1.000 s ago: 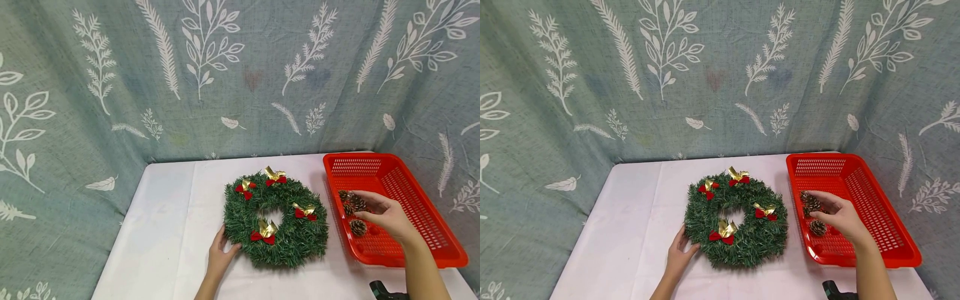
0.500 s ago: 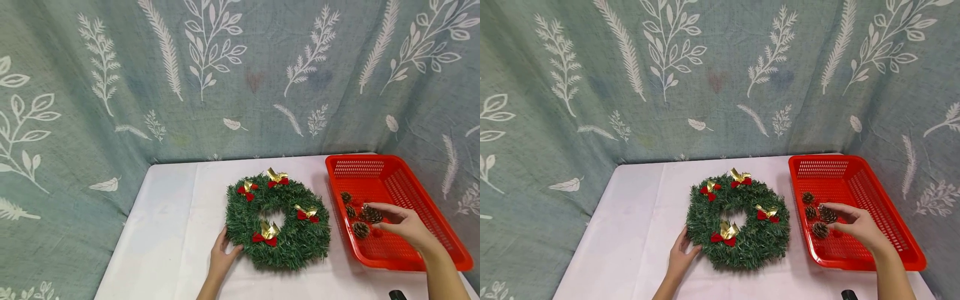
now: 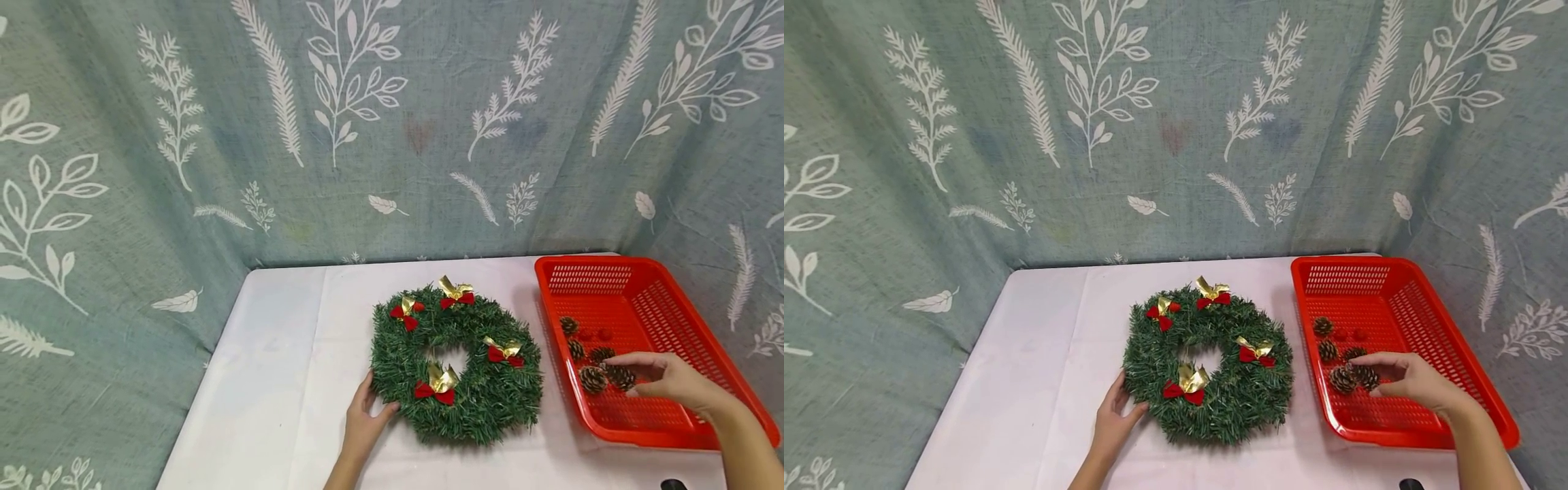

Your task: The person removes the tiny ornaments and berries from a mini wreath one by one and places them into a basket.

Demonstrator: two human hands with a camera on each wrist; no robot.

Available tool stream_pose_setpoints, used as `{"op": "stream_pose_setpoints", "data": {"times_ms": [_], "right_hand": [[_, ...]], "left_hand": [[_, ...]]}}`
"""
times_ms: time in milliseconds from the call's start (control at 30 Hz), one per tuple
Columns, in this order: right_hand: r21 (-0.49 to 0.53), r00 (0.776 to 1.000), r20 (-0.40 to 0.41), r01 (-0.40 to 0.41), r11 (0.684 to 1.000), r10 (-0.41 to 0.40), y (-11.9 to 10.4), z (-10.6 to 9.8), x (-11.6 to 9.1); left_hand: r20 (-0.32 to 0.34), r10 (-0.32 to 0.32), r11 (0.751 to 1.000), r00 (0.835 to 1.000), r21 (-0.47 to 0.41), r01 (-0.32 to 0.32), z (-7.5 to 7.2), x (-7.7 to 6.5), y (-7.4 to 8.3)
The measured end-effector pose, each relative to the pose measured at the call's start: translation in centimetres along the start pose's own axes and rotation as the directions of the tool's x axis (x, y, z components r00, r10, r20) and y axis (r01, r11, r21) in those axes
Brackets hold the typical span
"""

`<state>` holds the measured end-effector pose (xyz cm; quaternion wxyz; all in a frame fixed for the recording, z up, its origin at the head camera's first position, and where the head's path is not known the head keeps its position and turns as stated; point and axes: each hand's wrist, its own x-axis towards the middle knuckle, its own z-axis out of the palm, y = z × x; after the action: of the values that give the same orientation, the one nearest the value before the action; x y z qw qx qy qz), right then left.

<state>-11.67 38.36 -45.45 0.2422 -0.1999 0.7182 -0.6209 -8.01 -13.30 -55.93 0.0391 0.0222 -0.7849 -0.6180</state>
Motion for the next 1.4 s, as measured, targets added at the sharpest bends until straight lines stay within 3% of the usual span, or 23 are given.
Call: {"op": "stream_pose_setpoints", "data": {"times_ms": [267, 433, 633, 867, 933, 1100, 1233, 1300, 1400], "right_hand": [[0.146, 0.987, 0.155, -0.062, 0.987, 0.039, 1.3, -1.3, -0.9], [0.173, 0.975, 0.205, -0.124, 0.977, 0.087, 2.0, -1.5, -1.0], [0.149, 0.965, 0.235, -0.153, 0.977, 0.115, 2.9, -1.7, -0.9], [0.150, 0.954, 0.269, -0.175, 0.973, 0.130, 3.9, -1.7, -0.6], [0.185, 0.950, 0.285, -0.189, 0.964, 0.132, 4.2, -1.7, -0.6], [0.262, 0.936, 0.321, -0.232, 0.937, 0.142, 5.0, -1.9, -0.8], [0.274, 0.927, 0.331, -0.273, 0.922, 0.175, 5.7, -1.9, -0.9], [0.250, 0.928, 0.322, -0.273, 0.929, 0.186, 6.0, -1.9, -0.9], [0.185, 0.932, 0.299, -0.268, 0.946, 0.206, 6.2, -1.9, -0.6]], "left_hand": [[0.005, 0.021, 1.000, 1.000, 0.004, -0.021, 0.0, 0.1, 0.1], [0.012, 0.011, 1.000, 1.000, 0.018, -0.011, -0.1, 0.1, 0.3], [0.014, 0.025, 1.000, 1.000, 0.017, -0.025, 0.0, 0.3, 0.0], [-0.007, 0.021, 1.000, 1.000, 0.016, -0.020, 0.4, 0.8, -3.2], [-0.008, 0.037, 0.999, 0.999, 0.023, -0.037, 0.4, 0.9, -3.4], [-0.001, 0.043, 0.999, 0.999, 0.006, -0.043, 0.2, 0.5, -1.5], [-0.004, 0.036, 0.999, 0.999, 0.004, -0.036, 0.3, 0.7, -2.5], [-0.007, 0.046, 0.999, 0.999, 0.013, -0.046, 0.4, 0.9, -3.5], [-0.012, 0.049, 0.999, 0.999, 0.018, -0.049, 0.3, 0.9, -3.6]]}}
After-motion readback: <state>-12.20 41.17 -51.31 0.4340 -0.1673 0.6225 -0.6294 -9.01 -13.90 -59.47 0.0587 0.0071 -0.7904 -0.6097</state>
